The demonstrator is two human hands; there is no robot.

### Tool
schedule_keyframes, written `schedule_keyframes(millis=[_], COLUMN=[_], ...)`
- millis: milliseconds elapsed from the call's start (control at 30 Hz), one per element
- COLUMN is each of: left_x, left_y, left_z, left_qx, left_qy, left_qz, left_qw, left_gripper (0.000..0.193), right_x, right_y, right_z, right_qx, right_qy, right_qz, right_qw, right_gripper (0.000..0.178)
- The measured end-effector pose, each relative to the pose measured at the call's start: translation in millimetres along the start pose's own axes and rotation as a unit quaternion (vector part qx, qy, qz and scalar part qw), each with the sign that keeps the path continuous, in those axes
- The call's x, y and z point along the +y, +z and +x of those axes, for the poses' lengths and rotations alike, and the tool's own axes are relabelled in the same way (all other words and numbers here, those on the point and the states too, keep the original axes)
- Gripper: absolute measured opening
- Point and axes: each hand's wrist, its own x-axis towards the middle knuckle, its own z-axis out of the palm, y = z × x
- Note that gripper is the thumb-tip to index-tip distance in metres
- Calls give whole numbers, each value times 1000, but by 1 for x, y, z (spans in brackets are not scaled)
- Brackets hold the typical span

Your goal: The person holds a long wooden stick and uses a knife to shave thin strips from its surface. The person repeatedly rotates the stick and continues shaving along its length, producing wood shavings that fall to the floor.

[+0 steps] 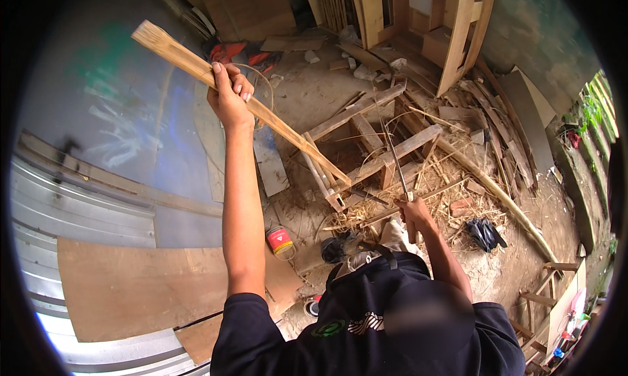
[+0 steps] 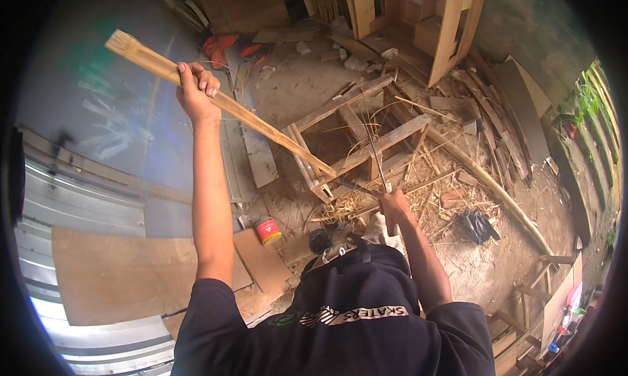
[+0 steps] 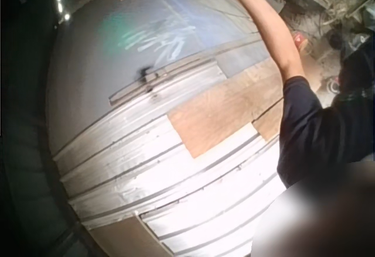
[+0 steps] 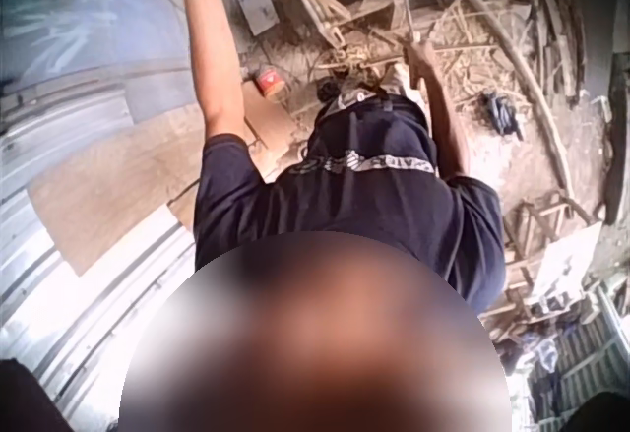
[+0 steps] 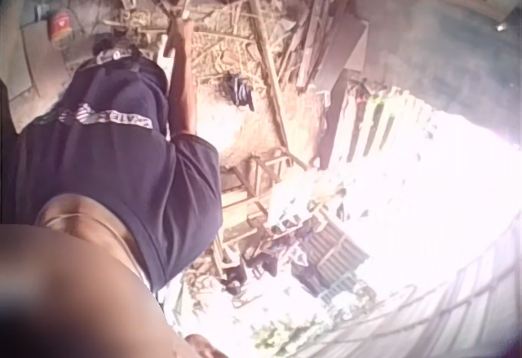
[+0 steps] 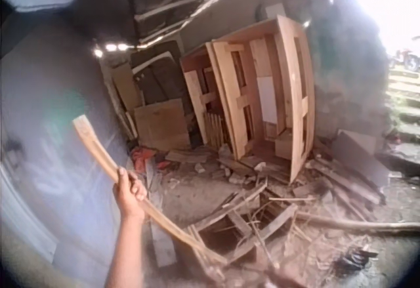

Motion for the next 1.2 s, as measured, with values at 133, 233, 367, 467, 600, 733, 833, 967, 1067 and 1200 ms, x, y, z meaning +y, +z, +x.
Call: schedule_keyframes(millis=[133,233,367,467,600,733,833,967,1067,1200], left_x=[-4,1,16,30,48,70,87,94,103,124], left_y=[-1,0,9,17,26,32,33,33,32,32], left_z=[0,4,12,15,19,24,31,35,42,56], left_qx=[10,7,-14,-31,-29,-39,-55,-86,-29,-8], left_qy=[9,21,42,53,72,88,81,140,160,188], left_qz=[7,5,-5,-14,3,6,6,-83,-95,-28], left_qw=[1000,1000,999,998,997,995,995,983,982,982], left_gripper=[42,40,36,36,38,52,69,64,51,43], right_x=[-7,-32,-96,-156,-227,-271,-279,-274,-272,-273], right_y=[5,16,49,76,92,104,112,114,110,111], right_z=[3,6,12,16,24,46,55,60,63,70], right_qx=[-10,15,52,56,147,184,157,128,123,115], right_qy=[-37,66,-1,-99,-265,-369,-354,-324,-322,-331], right_qz=[-7,106,236,296,184,148,183,195,182,185], right_qw=[999,992,970,949,935,899,903,917,921,918], right_gripper=[23,19,28,27,52,52,41,32,30,30])
